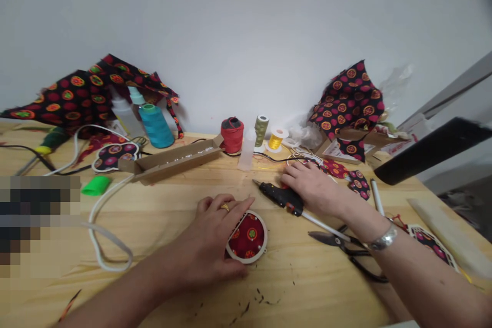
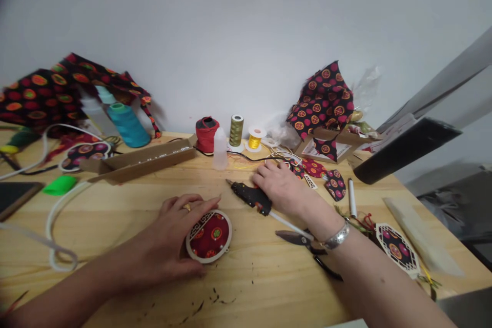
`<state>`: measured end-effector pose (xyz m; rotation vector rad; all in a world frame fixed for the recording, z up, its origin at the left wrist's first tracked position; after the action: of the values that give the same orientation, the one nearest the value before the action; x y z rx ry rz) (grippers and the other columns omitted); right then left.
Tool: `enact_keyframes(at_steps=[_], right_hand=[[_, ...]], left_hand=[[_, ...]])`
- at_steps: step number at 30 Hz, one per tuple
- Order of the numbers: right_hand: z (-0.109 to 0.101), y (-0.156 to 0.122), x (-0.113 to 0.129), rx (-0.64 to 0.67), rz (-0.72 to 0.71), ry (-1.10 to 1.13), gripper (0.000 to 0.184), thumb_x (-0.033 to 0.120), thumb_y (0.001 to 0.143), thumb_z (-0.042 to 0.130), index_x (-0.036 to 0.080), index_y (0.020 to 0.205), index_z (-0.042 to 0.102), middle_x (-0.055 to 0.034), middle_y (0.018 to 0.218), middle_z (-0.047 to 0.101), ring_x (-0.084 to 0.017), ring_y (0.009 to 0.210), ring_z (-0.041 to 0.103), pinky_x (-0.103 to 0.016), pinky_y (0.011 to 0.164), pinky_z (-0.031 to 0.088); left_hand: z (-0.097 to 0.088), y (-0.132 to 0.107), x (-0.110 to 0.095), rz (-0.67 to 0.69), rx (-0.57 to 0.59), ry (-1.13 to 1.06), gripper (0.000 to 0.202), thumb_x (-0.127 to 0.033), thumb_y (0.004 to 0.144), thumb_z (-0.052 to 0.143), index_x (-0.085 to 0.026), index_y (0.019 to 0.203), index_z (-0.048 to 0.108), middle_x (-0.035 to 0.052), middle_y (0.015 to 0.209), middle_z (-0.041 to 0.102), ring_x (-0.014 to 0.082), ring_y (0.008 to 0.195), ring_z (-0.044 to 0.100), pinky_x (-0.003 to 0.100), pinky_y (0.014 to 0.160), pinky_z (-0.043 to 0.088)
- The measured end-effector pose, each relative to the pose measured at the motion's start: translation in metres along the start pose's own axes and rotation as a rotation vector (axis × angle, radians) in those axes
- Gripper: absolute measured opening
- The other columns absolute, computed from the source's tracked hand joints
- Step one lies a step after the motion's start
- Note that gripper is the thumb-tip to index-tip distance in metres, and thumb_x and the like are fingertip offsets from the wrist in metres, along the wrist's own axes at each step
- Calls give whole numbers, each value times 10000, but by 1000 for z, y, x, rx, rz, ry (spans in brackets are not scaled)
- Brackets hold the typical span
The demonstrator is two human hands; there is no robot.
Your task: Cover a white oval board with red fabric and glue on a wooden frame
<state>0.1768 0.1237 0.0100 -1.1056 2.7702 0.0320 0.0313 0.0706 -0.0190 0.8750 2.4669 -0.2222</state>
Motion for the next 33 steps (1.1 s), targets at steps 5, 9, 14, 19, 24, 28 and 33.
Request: enact_keyframes(at_steps=[5, 9, 14, 19, 24, 28, 33], right_hand=[[-2, 4, -16, -45, 35, -42, 296, 61, 839, 436, 199, 1056, 583, -96, 1056, 577, -249, 974, 484, -379, 803, 386], [-24, -5, -1, -188, 167, 51, 348, 49, 824, 423, 178, 1122, 547, -112, 1079, 566, -262, 1010, 482, -419, 848, 398], [-31, -9, 66, -196, 217, 527, 348, 407, 812, 580, 184, 1077, 548, -82, 1016, 590, -228, 930, 530, -375, 814, 454], [-18, -2, 98, -168, 192, 549, 776, 488, 613, 726, 143, 1252, 452, -117, 1150, 556, -288, 1059, 462, -454, 938, 386], [-5, -4, 92, -167, 229, 527, 910, 498, 624, 696, 102, 1361, 338, -161, 1224, 517, -325, 1104, 427, -506, 952, 361], [2, -5, 94, -124, 239, 510, 912, 465, 623, 690, 96, 1373, 324, -178, 1195, 528, -342, 1069, 448, -528, 901, 386], [2, -4, 97, -127, 225, 503, 883, 461, 651, 667, 105, 1378, 315, -179, 1185, 532, -340, 1068, 453, -526, 893, 388]], left_hand=[[2, 0, 1, 13, -15, -2, 923, -372, 613, 719, -164, 1412, 308, 158, 1305, 511, 346, 1232, 338, 504, 987, 279], [0, -2, 2, 3, -24, -37, 977, -470, 592, 735, -167, 1412, 300, 164, 1306, 515, 363, 1246, 323, 530, 989, 277], [-22, -3, 14, -115, -225, -260, 662, -494, 829, 505, -189, 1386, 318, 137, 1330, 498, 285, 1217, 414, 478, 993, 332], [-41, -13, 40, -319, -543, -477, 444, -439, 910, 380, -172, 1255, 464, 102, 1216, 589, 231, 1140, 515, 407, 973, 380], [-39, -13, 45, -349, -578, -550, 424, -430, 898, 420, -177, 1231, 487, 91, 1190, 607, 226, 1112, 539, 382, 952, 402], [-35, -13, 46, -377, -557, -601, 431, -440, 893, 428, -178, 1228, 494, 93, 1176, 624, 228, 1089, 561, 382, 942, 416], [-35, -14, 44, -384, -547, -581, 432, -444, 891, 430, -179, 1224, 507, 95, 1150, 640, 237, 1057, 582, 387, 923, 429]])
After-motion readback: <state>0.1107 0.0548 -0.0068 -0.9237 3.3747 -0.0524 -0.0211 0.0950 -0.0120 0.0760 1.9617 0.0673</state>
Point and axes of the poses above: each hand's wrist, its own y-axis towards the middle knuckle, its own z-axis out of the palm, x = y × z, the point moved 9 cm from there along y, towards the middle knuckle
